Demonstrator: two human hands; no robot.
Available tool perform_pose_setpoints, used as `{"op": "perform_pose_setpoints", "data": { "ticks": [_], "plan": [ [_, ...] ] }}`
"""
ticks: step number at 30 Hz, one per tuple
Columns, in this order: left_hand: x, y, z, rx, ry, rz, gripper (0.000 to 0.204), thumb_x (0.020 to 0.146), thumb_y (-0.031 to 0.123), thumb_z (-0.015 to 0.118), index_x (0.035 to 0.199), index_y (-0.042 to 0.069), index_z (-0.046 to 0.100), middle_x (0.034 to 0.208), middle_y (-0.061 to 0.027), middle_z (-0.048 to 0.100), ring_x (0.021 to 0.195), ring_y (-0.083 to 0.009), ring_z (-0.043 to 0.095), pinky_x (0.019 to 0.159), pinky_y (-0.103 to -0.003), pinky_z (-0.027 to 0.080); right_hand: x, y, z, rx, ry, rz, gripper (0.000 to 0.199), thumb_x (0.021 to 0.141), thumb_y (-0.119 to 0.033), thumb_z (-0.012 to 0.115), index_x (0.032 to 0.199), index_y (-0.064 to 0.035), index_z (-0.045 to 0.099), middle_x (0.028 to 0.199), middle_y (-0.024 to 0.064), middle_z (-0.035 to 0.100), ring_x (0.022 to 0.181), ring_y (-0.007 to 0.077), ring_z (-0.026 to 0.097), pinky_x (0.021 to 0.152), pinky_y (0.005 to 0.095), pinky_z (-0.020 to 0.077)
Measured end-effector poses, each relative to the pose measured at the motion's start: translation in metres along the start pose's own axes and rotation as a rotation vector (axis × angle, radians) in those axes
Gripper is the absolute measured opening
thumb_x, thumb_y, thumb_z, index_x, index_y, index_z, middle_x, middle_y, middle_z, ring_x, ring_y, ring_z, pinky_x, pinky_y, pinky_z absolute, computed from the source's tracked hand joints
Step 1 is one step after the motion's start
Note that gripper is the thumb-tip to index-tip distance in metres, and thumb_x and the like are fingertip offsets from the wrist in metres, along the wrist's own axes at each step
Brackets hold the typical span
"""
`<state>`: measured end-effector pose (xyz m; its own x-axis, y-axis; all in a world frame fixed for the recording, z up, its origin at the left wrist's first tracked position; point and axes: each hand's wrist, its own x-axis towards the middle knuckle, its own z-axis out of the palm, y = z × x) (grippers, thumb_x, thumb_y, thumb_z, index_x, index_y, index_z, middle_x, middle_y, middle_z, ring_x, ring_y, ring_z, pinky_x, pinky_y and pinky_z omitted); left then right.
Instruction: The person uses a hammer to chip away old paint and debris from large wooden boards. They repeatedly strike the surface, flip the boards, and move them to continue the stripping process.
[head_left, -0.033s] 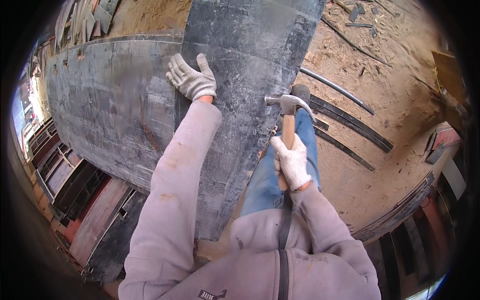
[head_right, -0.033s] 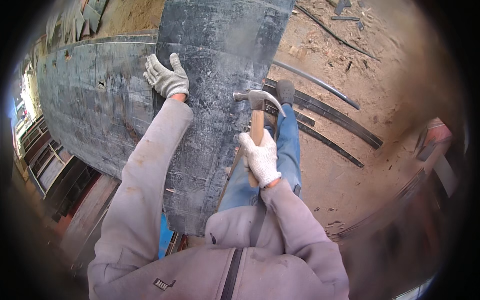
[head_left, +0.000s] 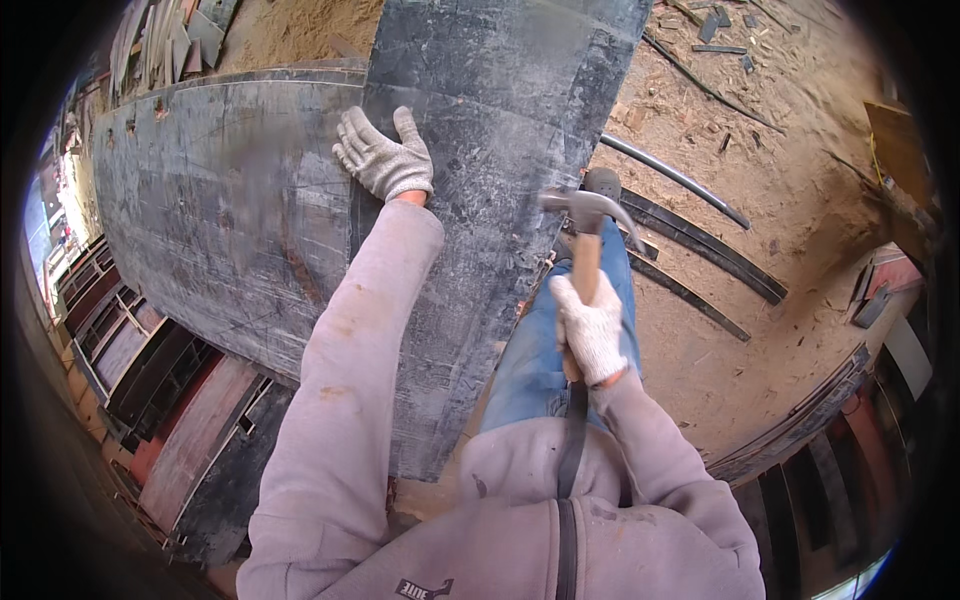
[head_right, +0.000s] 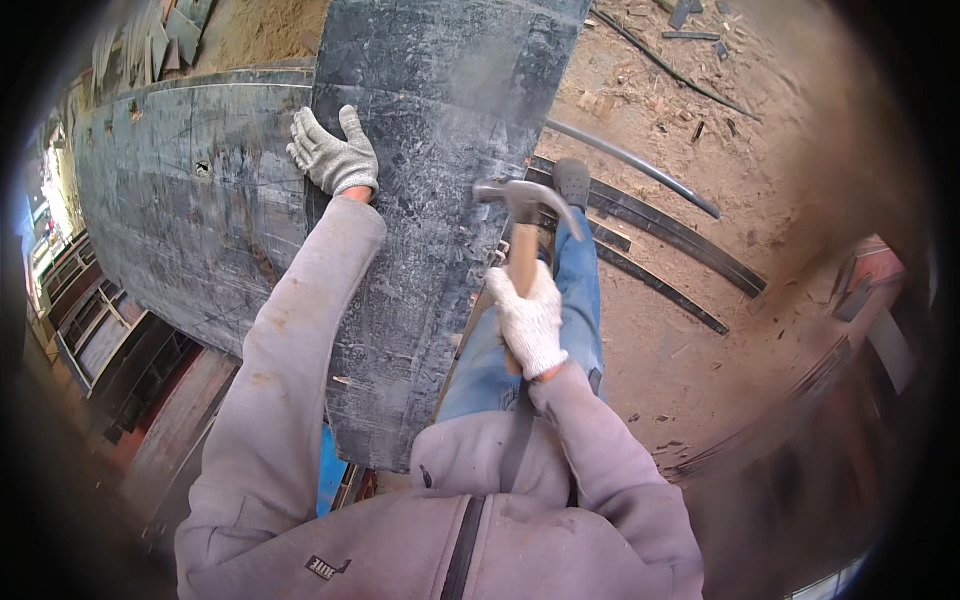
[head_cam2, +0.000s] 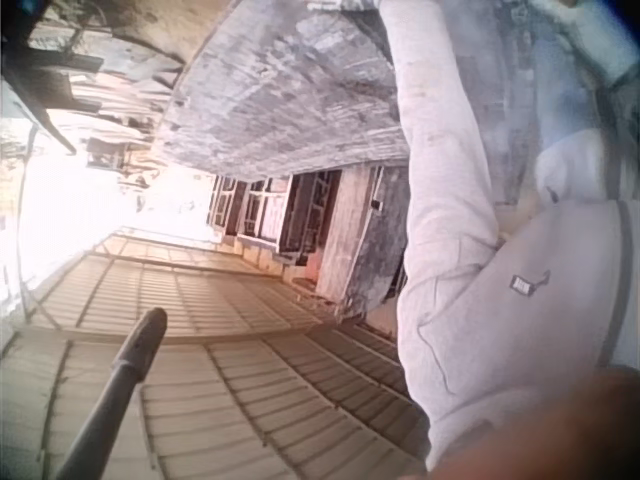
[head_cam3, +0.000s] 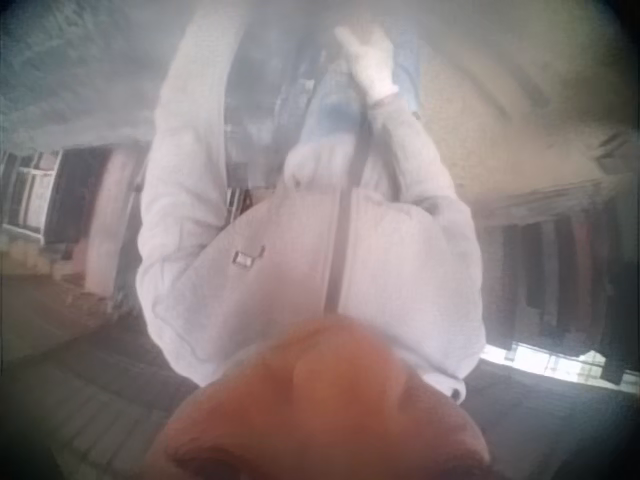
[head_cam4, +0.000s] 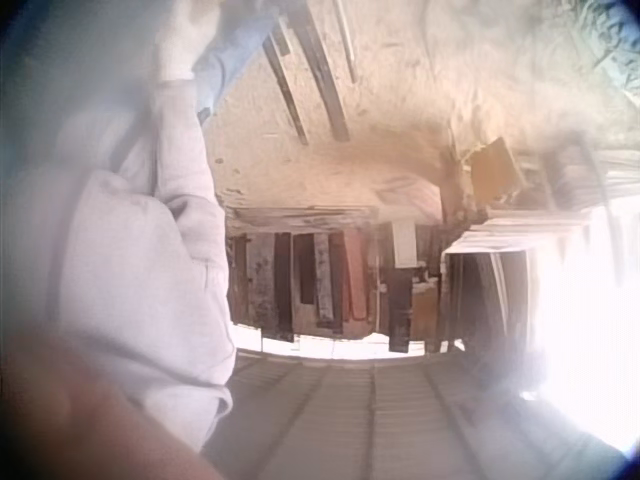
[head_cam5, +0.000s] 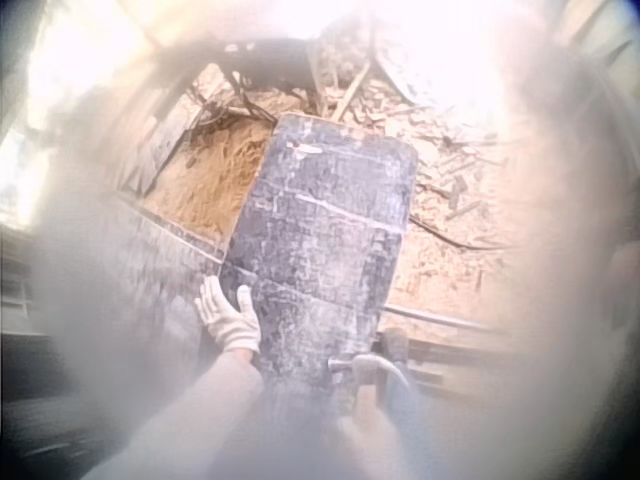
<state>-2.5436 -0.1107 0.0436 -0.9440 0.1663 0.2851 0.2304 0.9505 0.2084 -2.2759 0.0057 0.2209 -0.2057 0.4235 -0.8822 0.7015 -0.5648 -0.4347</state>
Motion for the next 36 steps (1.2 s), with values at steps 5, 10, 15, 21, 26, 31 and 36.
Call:
{"op": "perform_pose_setpoints", "data": {
  "ticks": [5,10,15,21,26,31,36],
  "plan": [
    [-0.001,0.000,0.001,0.010,0.025,0.013,0.074,0.099,0.055,0.056,0.146,-0.001,0.043,0.147,-0.0241,0.050,0.141,-0.0401,0.043,0.121,-0.056,0.026,0.025,0.044,0.017,-0.132,0.275,-0.384,0.034,0.096,-0.031,0.070,0.108,-0.0027,0.056,0.070,0.0079,0.061,0.052,0.0192,0.060,0.048,0.0352,0.0491],
    [0.002,0.003,0.003,-0.012,0.073,0.030,0.072,0.099,0.054,0.056,0.146,0.000,0.044,0.148,-0.0244,0.050,0.141,-0.0400,0.043,0.121,-0.055,0.026,0.035,0.058,0.025,-0.365,0.123,-0.360,0.030,0.096,-0.026,0.071,0.105,0.0004,0.062,0.086,0.0168,0.070,0.085,0.0288,0.072,0.076,0.0412,0.0550],
    [0.001,0.002,-0.001,-0.011,0.061,0.040,0.073,0.099,0.054,0.056,0.145,0.000,0.044,0.147,-0.0241,0.051,0.141,-0.0400,0.044,0.121,-0.055,0.026,0.022,0.048,-0.024,-0.160,0.014,-0.322,0.034,0.090,-0.017,0.078,0.117,-0.0036,0.064,0.085,-0.0018,0.059,0.070,0.0105,0.055,0.066,0.0299,0.0497],
    [0.000,0.000,-0.003,-0.013,0.009,0.009,0.071,0.098,0.049,0.059,0.145,-0.002,0.043,0.147,-0.0242,0.050,0.141,-0.0415,0.043,0.121,-0.057,0.025,0.034,-0.025,-0.066,-0.862,-0.072,-0.667,0.041,0.089,-0.039,0.077,0.111,-0.0067,0.063,0.089,0.0187,0.072,0.082,0.0383,0.072,0.069,0.0445,0.0562],
    [-0.001,-0.002,-0.002,-0.037,0.053,0.025,0.074,0.098,0.054,0.057,0.146,0.000,0.044,0.149,-0.0234,0.049,0.142,-0.0396,0.043,0.122,-0.055,0.025,0.058,-0.069,-0.039,-1.308,-0.269,-0.705,0.025,0.090,-0.027,0.073,0.100,-0.0070,0.062,0.081,0.0179,0.067,0.079,0.0382,0.069,0.069,0.0471,0.0549],
    [-0.002,-0.002,-0.003,-0.025,0.003,0.005,0.074,0.098,0.052,0.056,0.148,-0.001,0.041,0.151,-0.0228,0.047,0.145,-0.0393,0.039,0.123,-0.055,0.023,0.074,-0.078,-0.007,-1.618,-0.328,-1.078,0.021,0.089,-0.013,0.066,0.107,-0.0030,0.060,0.089,0.0152,0.066,0.082,0.0322,0.069,0.067,0.0465,0.0557],
    [0.000,-0.002,-0.001,-0.038,0.035,0.008,0.072,0.098,0.051,0.058,0.146,0.000,0.044,0.151,-0.0224,0.048,0.144,-0.0397,0.040,0.123,-0.056,0.023,0.084,-0.094,0.003,-1.733,-0.261,-1.268,0.022,0.088,-0.011,0.065,0.108,-0.0028,0.061,0.088,0.0136,0.066,0.081,0.0289,0.069,0.067,0.0427,0.0571]
  ]
}}
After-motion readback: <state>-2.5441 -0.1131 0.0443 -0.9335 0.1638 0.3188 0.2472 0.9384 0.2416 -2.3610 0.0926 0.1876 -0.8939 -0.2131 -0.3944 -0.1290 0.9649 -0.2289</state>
